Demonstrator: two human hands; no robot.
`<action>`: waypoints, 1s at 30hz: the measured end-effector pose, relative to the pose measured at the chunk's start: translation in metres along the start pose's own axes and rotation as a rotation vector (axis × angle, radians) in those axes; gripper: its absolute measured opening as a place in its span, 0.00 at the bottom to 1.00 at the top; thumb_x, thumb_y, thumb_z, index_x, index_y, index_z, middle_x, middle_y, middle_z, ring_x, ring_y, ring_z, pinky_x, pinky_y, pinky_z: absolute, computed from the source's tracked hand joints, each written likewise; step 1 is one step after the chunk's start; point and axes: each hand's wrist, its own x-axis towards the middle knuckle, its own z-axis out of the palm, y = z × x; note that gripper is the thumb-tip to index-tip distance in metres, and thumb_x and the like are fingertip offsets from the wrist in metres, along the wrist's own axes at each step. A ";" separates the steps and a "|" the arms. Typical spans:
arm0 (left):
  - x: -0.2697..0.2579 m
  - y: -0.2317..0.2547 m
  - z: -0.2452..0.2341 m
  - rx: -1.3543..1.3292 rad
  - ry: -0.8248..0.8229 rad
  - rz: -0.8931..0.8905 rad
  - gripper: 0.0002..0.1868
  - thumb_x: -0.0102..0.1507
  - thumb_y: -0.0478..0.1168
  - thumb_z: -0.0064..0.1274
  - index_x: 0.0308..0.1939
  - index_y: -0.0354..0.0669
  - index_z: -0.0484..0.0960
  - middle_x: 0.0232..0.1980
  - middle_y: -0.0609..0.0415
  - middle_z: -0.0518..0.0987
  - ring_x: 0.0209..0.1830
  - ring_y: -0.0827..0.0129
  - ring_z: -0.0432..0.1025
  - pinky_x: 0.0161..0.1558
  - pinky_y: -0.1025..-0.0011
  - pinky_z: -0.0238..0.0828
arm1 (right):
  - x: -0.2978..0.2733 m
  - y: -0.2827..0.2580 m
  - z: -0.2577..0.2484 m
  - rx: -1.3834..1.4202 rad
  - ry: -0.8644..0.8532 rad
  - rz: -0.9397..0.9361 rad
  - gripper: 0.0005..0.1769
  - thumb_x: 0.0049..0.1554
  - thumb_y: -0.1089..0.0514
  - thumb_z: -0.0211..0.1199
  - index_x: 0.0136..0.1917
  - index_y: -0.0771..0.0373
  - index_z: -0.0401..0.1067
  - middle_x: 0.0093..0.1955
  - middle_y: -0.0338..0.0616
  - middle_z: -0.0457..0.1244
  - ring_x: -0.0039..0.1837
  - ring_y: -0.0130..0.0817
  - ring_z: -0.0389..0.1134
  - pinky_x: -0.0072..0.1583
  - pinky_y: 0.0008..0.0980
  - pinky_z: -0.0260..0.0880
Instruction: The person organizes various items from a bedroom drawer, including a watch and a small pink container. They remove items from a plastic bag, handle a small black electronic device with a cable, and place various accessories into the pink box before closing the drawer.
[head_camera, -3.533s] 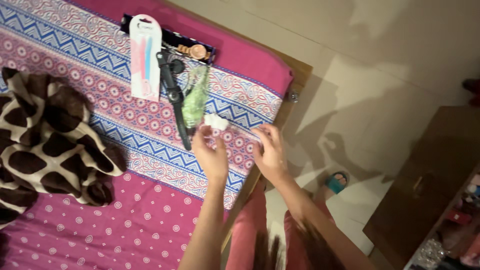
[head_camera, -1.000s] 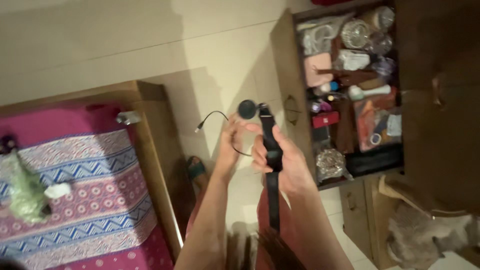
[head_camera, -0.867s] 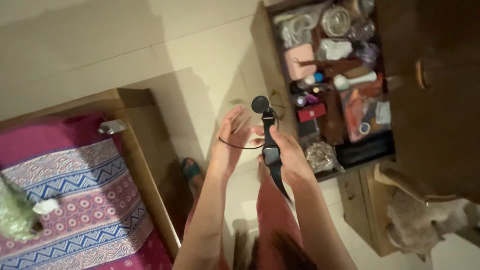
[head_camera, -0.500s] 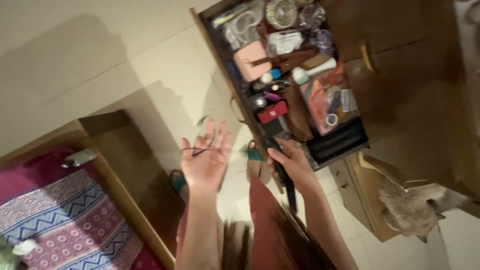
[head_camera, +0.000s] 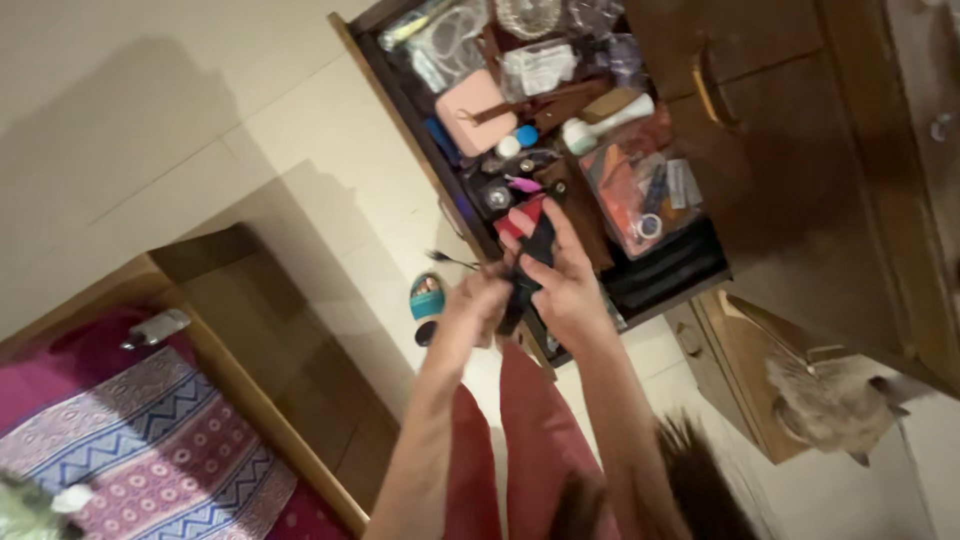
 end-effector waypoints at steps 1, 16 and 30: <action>0.000 -0.004 0.005 0.122 -0.005 0.152 0.16 0.63 0.37 0.55 0.54 0.38 0.80 0.30 0.70 0.70 0.27 0.85 0.60 0.29 0.79 0.57 | 0.006 0.007 0.006 0.049 -0.024 -0.011 0.45 0.60 0.75 0.55 0.85 0.63 0.43 0.79 0.53 0.57 0.77 0.39 0.63 0.73 0.35 0.65; 0.014 0.009 -0.010 -0.247 -0.010 -0.068 0.11 0.64 0.41 0.61 0.35 0.48 0.72 0.24 0.68 0.66 0.18 0.87 0.54 0.20 0.81 0.44 | 0.019 0.004 -0.002 -0.734 -0.106 0.081 0.52 0.57 0.40 0.71 0.80 0.62 0.45 0.81 0.51 0.44 0.80 0.36 0.46 0.74 0.35 0.47; 0.034 0.041 -0.004 -0.136 0.317 -0.034 0.18 0.61 0.50 0.64 0.36 0.45 0.72 0.20 0.66 0.63 0.14 0.84 0.54 0.15 0.80 0.44 | 0.004 0.001 0.038 -1.145 -0.042 -0.053 0.21 0.55 0.60 0.73 0.61 0.66 0.76 0.49 0.47 0.72 0.49 0.42 0.74 0.49 0.35 0.74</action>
